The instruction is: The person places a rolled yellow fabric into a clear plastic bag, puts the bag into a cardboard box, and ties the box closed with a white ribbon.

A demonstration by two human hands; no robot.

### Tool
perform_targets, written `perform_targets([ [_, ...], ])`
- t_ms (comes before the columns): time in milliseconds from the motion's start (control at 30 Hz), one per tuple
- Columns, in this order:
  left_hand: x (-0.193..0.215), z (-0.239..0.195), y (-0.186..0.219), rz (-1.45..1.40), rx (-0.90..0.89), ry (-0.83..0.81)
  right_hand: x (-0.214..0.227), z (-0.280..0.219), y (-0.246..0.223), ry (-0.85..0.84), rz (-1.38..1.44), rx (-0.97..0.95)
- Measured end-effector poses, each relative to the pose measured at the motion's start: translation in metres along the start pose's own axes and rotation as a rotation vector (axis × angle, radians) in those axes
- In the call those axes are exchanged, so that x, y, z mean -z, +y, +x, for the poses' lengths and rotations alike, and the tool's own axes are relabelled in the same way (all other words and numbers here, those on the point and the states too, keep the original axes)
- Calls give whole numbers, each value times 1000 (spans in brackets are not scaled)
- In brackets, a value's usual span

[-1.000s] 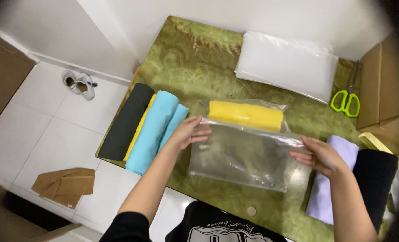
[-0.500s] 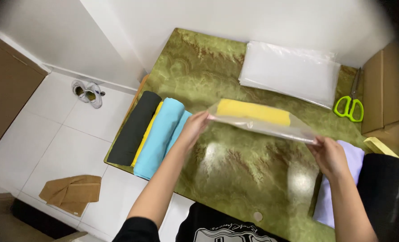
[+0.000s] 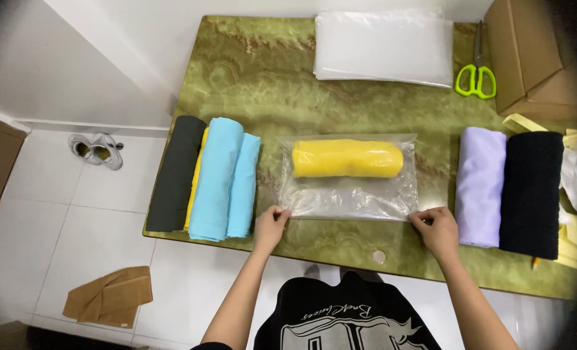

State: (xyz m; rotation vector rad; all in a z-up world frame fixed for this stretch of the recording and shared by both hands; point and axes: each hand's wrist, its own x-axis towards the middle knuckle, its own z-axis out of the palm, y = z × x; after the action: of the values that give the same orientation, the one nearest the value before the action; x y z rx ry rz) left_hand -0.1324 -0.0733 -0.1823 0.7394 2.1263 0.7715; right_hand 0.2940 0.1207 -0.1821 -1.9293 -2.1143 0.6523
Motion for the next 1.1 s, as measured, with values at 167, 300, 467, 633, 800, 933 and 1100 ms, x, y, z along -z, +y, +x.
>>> perform_targets([
  [167, 4, -26, 10, 283, -138, 53, 2, -10, 0, 5, -7, -1],
  [300, 7, -37, 29, 409, -14, -13, 10, 0, -7, -69, -11, -24],
  [467, 33, -46, 94, 291, -186, 95, 93, 15, -91, -288, 221, 25],
  [633, 40, -8, 119, -102, -211, 146, 96, 52, -141, -271, 671, -19],
  [800, 21, 56, 107, -431, -48, -96, 77, 84, -151, -405, 769, -112],
  [933, 21, 65, 117, -544, 5, -78, 37, 122, -121, -458, 744, -116],
  [1100, 23, 71, 117, -551, 101, -105, 46, 127, -126, -500, 732, -228],
])
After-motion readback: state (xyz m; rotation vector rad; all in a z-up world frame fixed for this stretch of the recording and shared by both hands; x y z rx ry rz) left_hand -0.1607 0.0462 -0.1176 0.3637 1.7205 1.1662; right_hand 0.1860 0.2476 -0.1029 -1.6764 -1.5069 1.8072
